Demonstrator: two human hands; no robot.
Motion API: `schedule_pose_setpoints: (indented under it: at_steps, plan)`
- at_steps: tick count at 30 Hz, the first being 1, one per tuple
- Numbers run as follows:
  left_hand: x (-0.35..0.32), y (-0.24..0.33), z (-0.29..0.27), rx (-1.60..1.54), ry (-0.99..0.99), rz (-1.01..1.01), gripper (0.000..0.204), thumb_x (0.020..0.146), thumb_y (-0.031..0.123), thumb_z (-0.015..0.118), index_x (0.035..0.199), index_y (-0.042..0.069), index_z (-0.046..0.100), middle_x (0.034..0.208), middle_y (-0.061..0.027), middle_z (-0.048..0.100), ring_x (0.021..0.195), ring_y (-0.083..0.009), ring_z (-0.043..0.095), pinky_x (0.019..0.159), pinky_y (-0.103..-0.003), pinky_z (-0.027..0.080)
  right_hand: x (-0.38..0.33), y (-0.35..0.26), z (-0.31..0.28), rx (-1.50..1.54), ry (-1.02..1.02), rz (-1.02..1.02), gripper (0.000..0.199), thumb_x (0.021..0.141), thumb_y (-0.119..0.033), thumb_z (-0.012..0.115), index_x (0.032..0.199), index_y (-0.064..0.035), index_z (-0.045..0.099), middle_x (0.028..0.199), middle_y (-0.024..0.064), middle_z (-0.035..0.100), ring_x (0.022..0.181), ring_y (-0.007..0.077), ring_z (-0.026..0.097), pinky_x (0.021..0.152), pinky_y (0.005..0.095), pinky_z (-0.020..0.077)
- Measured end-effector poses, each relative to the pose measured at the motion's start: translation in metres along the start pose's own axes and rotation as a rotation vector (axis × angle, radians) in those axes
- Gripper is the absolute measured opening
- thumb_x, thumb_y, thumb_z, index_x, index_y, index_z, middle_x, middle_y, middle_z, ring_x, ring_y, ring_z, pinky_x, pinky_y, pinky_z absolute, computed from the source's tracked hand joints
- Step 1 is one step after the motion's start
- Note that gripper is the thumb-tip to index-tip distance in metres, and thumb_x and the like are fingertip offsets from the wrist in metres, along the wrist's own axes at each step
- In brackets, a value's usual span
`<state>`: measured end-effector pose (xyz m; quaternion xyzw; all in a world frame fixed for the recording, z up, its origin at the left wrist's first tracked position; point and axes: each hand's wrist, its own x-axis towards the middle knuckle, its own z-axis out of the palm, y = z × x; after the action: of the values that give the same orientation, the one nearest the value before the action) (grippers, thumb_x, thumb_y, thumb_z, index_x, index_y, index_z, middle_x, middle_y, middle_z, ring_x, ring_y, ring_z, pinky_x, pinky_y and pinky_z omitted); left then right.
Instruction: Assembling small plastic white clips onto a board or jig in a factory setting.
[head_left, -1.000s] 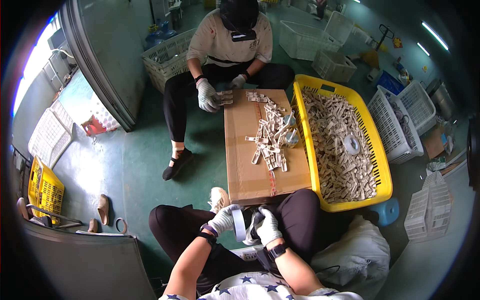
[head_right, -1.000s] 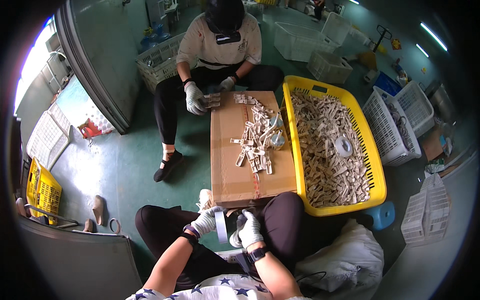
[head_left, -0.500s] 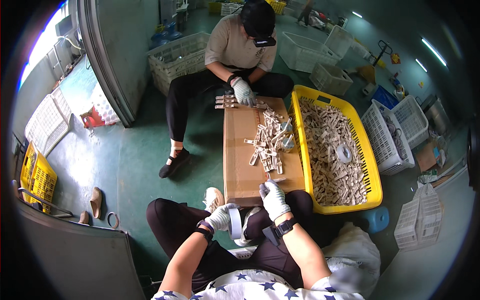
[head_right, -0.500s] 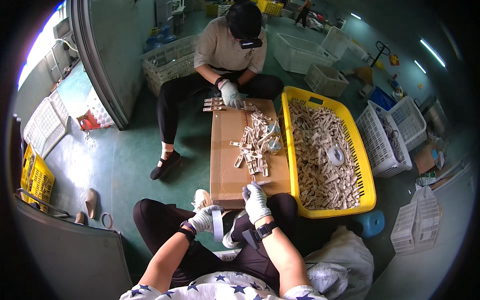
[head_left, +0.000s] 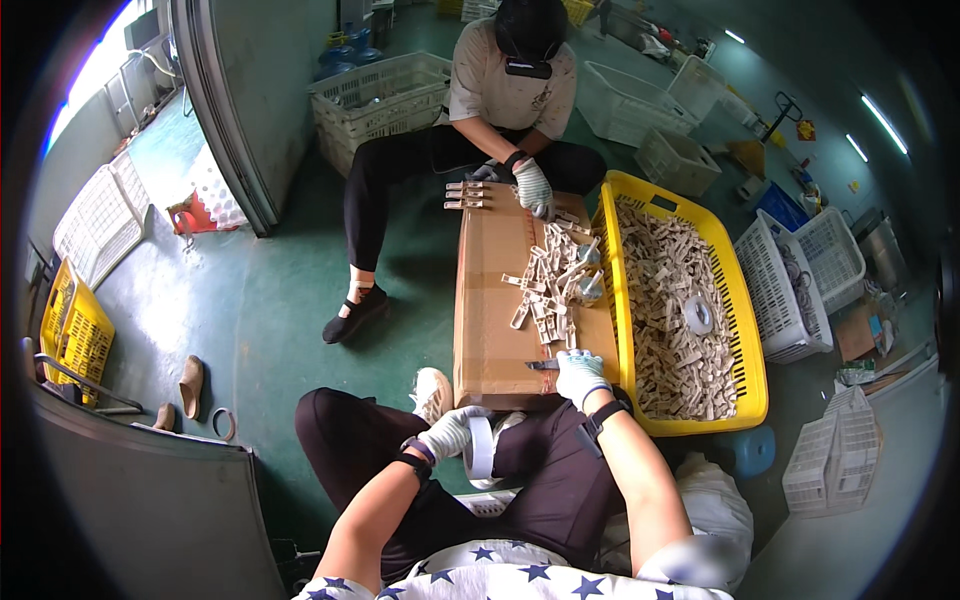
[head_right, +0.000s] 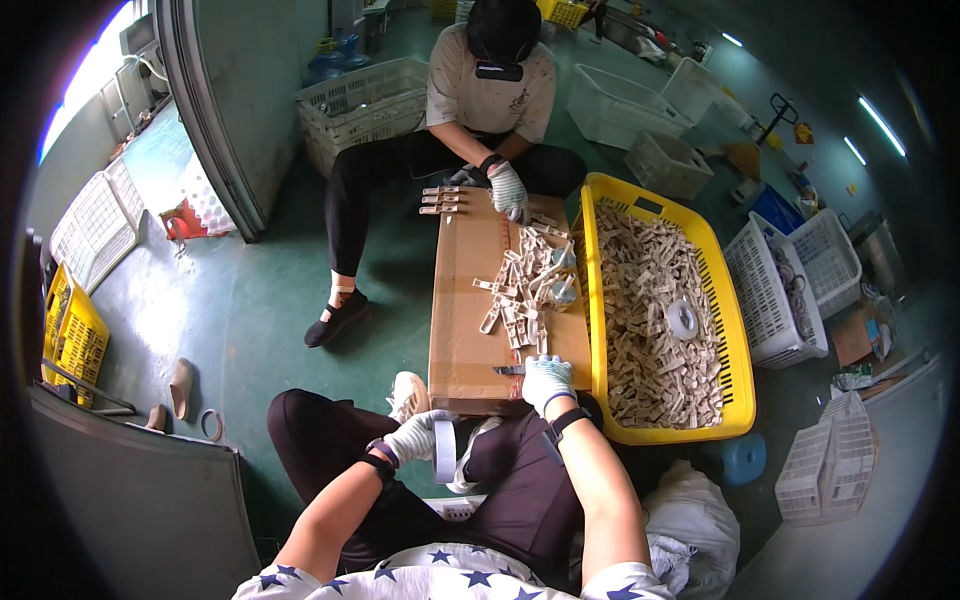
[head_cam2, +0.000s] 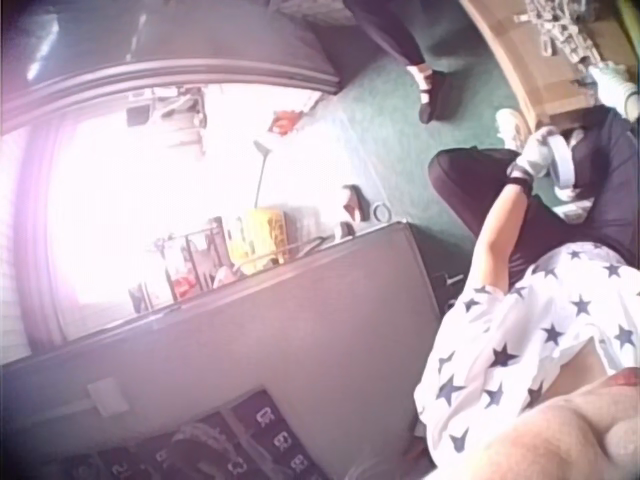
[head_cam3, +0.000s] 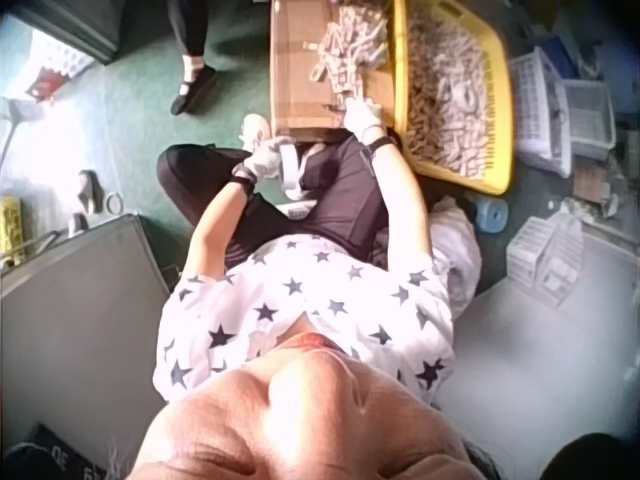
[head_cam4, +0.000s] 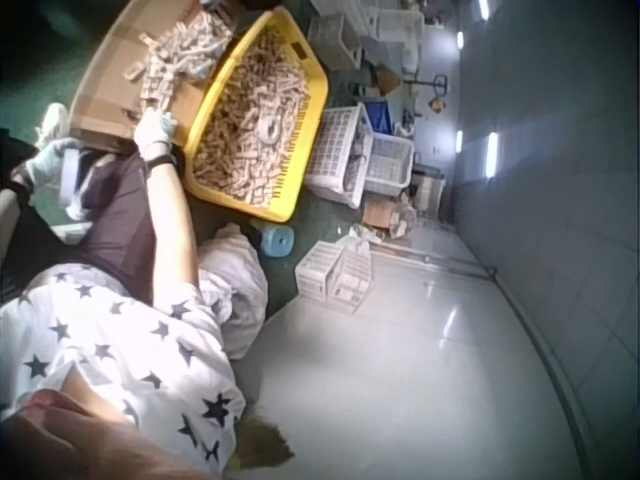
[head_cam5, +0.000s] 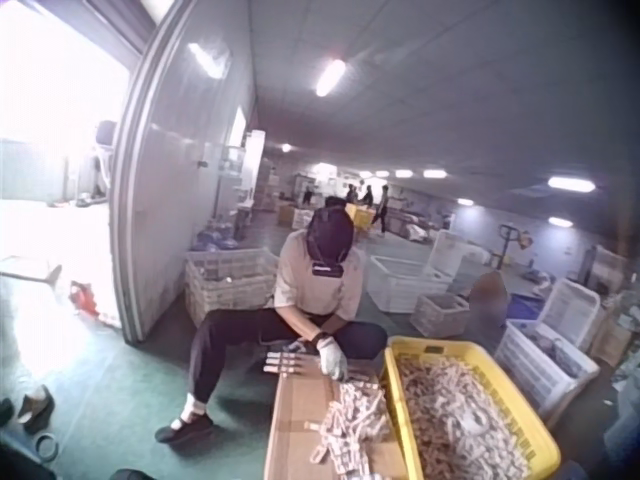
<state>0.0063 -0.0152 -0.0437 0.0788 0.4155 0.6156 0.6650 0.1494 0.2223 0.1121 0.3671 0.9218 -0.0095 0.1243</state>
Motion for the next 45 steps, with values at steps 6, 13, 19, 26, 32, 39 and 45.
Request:
schedule_pose_setpoints:
  at_steps: [6,13,19,26,32,39,45]
  plan:
    - [0.007,-0.006,-0.007,-0.008,-0.126,-0.029,0.042,0.085,-0.015,0.059,0.119,0.009,0.064,0.109,-0.0025,0.066,0.099,-0.0154,0.061,0.088,-0.030,0.051,0.015,-0.010,-0.010,-0.069,-0.027,0.030,0.020,0.084,-0.015,0.058,0.102,-0.0102,0.065,0.099,0.0137,0.070,0.095,0.0313,0.068,0.082,0.0467,0.0492]
    - [0.017,-0.001,-0.010,-0.382,-0.109,-0.280,0.045,0.083,-0.019,0.052,0.117,0.010,0.063,0.102,-0.0019,0.064,0.093,-0.0166,0.063,0.084,-0.031,0.052,0.019,-0.007,-0.007,0.008,-0.054,0.053,0.019,0.085,-0.023,0.061,0.099,-0.0125,0.069,0.093,0.0108,0.072,0.089,0.0274,0.070,0.077,0.0449,0.0498]
    - [0.021,-0.009,-0.020,-0.005,-0.084,-0.082,0.051,0.080,-0.021,0.048,0.118,0.010,0.061,0.102,-0.0033,0.064,0.092,-0.0178,0.063,0.085,-0.033,0.051,0.018,-0.013,0.003,-0.064,0.099,0.013,0.018,0.082,-0.027,0.064,0.094,-0.0160,0.070,0.090,0.0066,0.072,0.086,0.0237,0.070,0.069,0.0428,0.0495]
    - [0.006,0.021,0.020,-0.415,0.064,-0.407,0.011,0.086,0.019,0.064,0.088,0.008,0.064,0.075,-0.0057,0.064,0.074,-0.0259,0.062,0.079,-0.043,0.049,0.022,-0.003,0.006,0.116,-0.066,0.135,0.022,0.082,-0.025,0.062,0.097,-0.0121,0.073,0.095,0.0100,0.073,0.090,0.0270,0.070,0.076,0.0449,0.0498]
    - [0.015,0.014,0.007,-0.432,0.134,-0.375,0.008,0.087,0.016,0.063,0.085,0.009,0.065,0.072,-0.0033,0.063,0.070,-0.0235,0.060,0.078,-0.040,0.049,0.021,-0.007,-0.001,0.172,-0.003,0.135,0.020,0.084,-0.024,0.060,0.094,-0.0114,0.073,0.091,0.0129,0.072,0.086,0.0288,0.070,0.074,0.0462,0.0511]
    - [0.010,0.025,0.023,-0.483,0.174,-0.304,0.014,0.082,0.002,0.069,0.093,0.005,0.061,0.070,-0.0015,0.060,0.060,-0.0192,0.061,0.060,-0.032,0.053,0.028,-0.001,0.022,0.189,0.120,0.078,0.023,0.086,-0.016,0.056,0.105,-0.0095,0.068,0.093,0.0129,0.071,0.085,0.0296,0.070,0.073,0.0458,0.0528]
    - [-0.014,0.046,0.065,-0.406,0.261,-0.265,0.015,0.082,0.003,0.070,0.096,0.003,0.063,0.072,-0.0040,0.061,0.062,-0.0206,0.061,0.061,-0.035,0.053,0.025,-0.001,0.016,0.212,0.116,0.040,0.022,0.086,-0.013,0.055,0.104,-0.0086,0.068,0.096,0.0143,0.070,0.087,0.0314,0.069,0.073,0.0462,0.0532]
